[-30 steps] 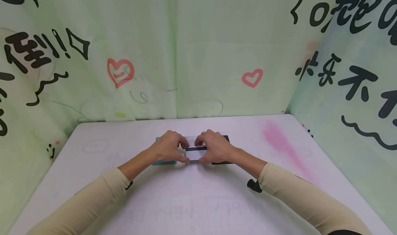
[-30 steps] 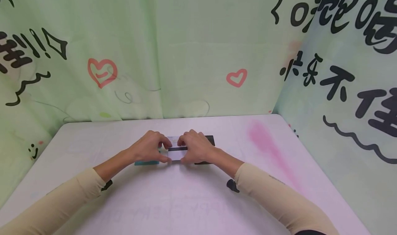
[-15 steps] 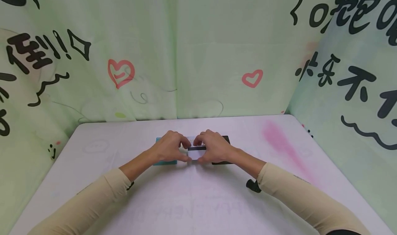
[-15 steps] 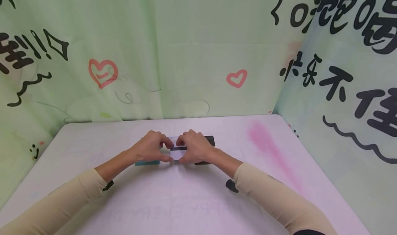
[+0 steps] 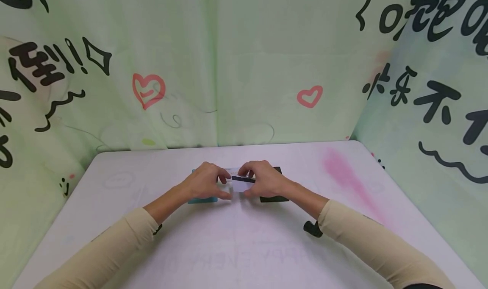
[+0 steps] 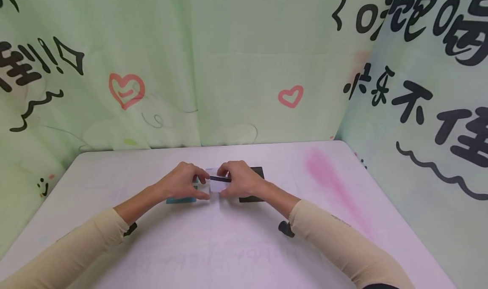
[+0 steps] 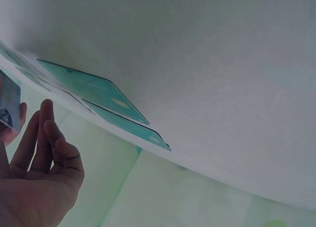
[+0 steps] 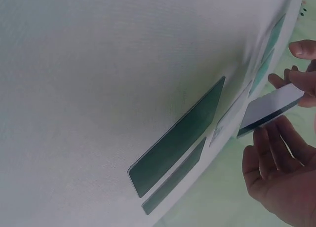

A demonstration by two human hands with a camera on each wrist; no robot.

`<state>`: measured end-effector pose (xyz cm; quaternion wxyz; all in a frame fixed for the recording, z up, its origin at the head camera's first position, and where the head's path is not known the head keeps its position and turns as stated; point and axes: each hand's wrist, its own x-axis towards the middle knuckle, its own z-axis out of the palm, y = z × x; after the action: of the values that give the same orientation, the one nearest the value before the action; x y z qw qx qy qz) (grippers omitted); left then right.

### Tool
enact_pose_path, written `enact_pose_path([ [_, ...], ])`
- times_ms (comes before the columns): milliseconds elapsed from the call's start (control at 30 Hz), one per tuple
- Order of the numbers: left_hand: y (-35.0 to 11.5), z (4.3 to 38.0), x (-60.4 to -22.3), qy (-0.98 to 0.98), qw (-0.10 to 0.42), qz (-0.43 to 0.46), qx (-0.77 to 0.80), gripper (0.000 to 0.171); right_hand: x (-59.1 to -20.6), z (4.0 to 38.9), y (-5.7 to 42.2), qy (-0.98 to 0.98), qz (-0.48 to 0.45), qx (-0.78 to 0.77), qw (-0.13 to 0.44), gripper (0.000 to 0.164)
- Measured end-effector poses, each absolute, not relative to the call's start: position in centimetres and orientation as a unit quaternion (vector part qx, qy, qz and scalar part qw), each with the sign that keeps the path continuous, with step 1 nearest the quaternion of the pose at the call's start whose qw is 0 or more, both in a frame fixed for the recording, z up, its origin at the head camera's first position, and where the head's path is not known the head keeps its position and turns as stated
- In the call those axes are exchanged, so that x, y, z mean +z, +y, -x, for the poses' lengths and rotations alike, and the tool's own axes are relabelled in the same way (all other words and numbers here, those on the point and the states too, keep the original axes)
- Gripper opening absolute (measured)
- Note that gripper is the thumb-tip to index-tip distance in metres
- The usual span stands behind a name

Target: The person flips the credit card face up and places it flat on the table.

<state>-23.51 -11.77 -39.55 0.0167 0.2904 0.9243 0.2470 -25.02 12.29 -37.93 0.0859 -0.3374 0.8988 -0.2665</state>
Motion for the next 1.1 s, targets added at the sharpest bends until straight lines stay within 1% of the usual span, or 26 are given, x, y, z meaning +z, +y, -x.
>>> enact_pose_path([
  [400, -11.69, 23.61, -39.65, 0.93, 0.034, -0.277, 0.238, 0.053, -38.2, 25.21, 12.36, 0.873, 0.31, -0.364, 0.092, 0.05],
  [667, -11.7, 23.72, -39.69, 0.929, 0.021, -0.284, 0.237, 0.053, -38.27, 25.21, 12.49, 0.868, 0.304, -0.382, 0.094, 0.049],
  [867, -11.65, 23.7, -39.73, 0.929, 0.023, -0.281, 0.239, 0.054, -38.53, 25.18, 12.52, 0.85, 0.305, -0.42, 0.093, 0.05],
  [1100, -11.55, 23.59, -39.82, 0.928, 0.031, -0.267, 0.257, 0.059, -38.51, 25.09, 12.6, 0.823, 0.278, -0.483, 0.113, 0.052],
])
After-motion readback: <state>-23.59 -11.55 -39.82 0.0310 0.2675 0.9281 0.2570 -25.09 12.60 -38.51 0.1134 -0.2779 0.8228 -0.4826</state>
